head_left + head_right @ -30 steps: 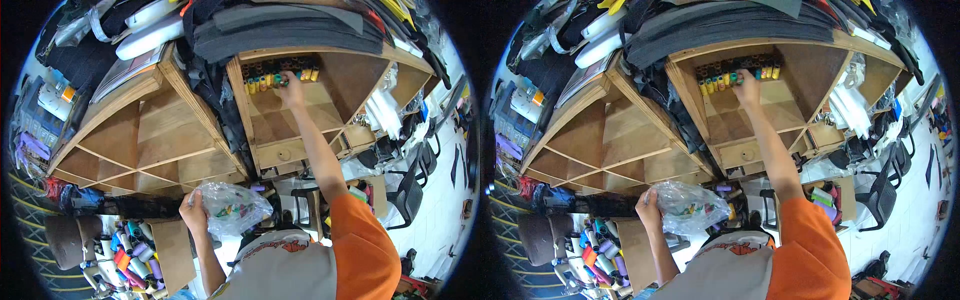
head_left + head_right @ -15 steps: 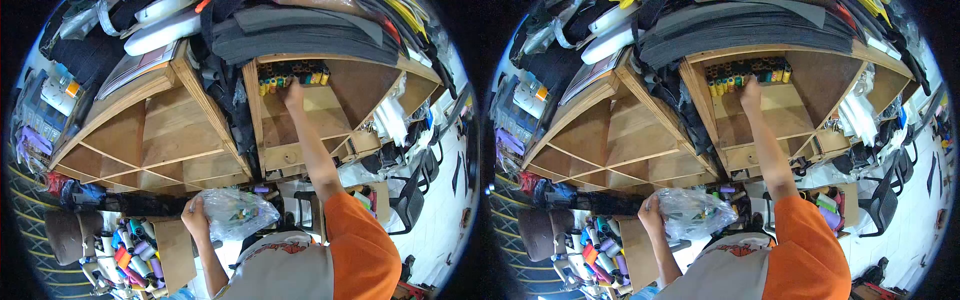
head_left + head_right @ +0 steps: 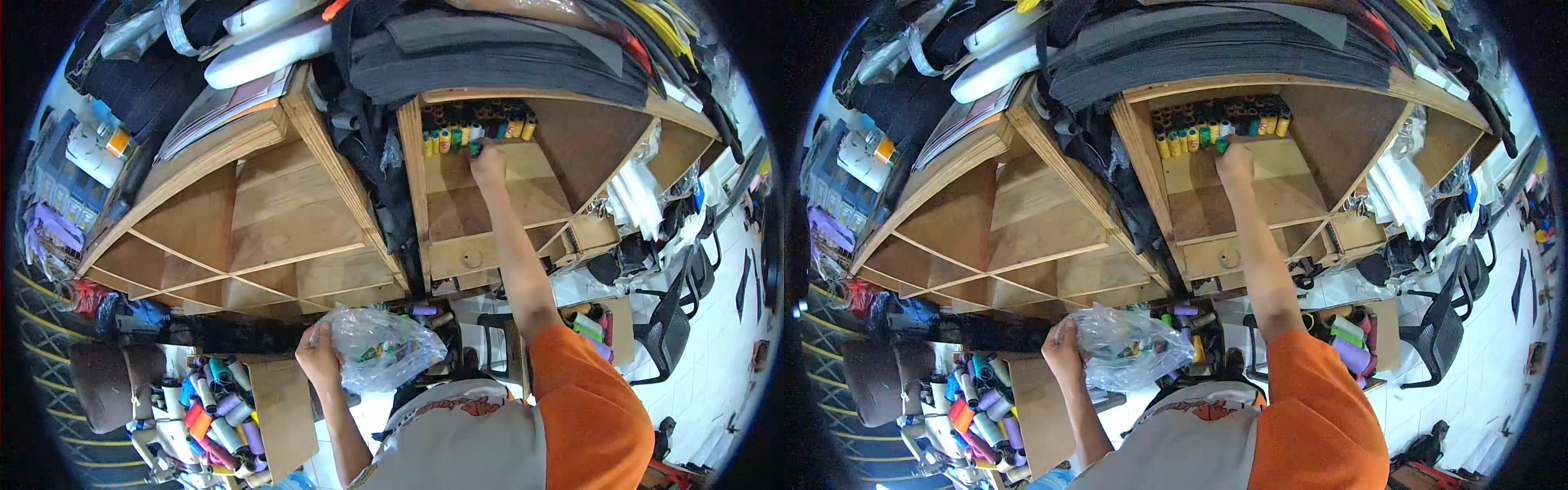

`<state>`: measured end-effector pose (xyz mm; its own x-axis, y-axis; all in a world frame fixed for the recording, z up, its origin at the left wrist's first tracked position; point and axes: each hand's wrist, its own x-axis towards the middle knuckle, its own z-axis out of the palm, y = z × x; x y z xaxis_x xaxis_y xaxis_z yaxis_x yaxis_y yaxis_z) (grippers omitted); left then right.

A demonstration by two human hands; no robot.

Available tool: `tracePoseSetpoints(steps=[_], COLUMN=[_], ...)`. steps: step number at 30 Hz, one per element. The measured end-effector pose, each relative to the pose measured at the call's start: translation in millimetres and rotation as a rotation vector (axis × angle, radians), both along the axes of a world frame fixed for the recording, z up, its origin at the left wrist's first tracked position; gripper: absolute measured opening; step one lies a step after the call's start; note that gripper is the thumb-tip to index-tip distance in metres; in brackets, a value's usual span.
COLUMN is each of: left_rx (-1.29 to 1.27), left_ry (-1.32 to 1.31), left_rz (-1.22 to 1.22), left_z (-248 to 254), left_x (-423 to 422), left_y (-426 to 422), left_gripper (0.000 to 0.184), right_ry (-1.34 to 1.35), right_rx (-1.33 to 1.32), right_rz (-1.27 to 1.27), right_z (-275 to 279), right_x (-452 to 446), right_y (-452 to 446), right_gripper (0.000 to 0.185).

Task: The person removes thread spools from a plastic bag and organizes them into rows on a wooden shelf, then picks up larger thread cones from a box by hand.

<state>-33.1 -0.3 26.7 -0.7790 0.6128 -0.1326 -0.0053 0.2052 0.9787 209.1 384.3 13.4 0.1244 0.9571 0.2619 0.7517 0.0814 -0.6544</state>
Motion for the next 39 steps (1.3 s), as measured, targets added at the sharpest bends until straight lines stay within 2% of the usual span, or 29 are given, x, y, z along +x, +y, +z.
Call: tracePoseSetpoints(steps=[3,6,8,10,12,14,17,20,22,23,27,30,33,35,37,39], left_rx=[0.011,-0.013,-0.020,-0.005,-0.003,-0.020,-0.028,-0.012,-0.037,-0.048,-0.028,-0.012,-0.006,-0.001,-0.037,-0.026], left_ry=[0.017,0.010,0.000,0.012,0.021,0.022,0.023,0.031,0.027,0.026,0.028,0.013,0.040,0.110,0.058,-0.032], left_rz=[0.004,0.020,0.032,0.025,0.020,0.012,-0.005,-0.002,0.006,0.009,-0.007,-0.009,-0.014,-0.010,-0.006,-0.016], left_z=[1,1,2,0,0,1,-1,-7,-3,-1,0,-3,2,4,17,29], left_x=[2,1,1,0,0,1,1,-1,0,1,0,2,3,5,9,16], left_y=[-4,-8,-10,-12,-13,-14,-15,-15,-15,-15,-14,-15,-11,-9,-6,-4], left_gripper=[0.020,0.019,0.020,0.019,0.019,0.019,0.019,0.019,0.019,0.019,0.021,0.022,0.022,0.022,0.023,0.022], right_ry=[-0.085,0.015,0.300,0.387,0.279,0.462,0.702,0.989,0.963,0.832,0.181,0.190,0.350,0.994,1.257,0.966], right_rx=[0.278,0.300,0.214,0.231,0.355,0.280,0.306,0.225,0.232,0.297,0.415,0.441,0.305,-0.325,-0.712,-1.046], right_rz=[-0.064,-0.064,-0.115,-0.128,-0.104,-0.070,-0.052,-0.069,-0.053,-0.029,-0.112,-0.126,-0.033,0.323,0.775,1.496], right_z=[-13,-25,-21,-24,-27,-23,-29,-80,-78,-48,-39,-40,-42,22,47,39], right_x=[-5,-11,-17,-20,-22,-24,-24,-14,-13,-19,-16,-13,-3,0,4,-1], right_y=[6,22,25,27,26,23,28,79,75,43,27,25,4,-78,-156,-195], right_gripper=[0.037,0.045,0.037,0.031,0.025,0.022,0.018,0.015,0.012,0.015,0.016,0.022,0.022,0.023,0.024,0.031])
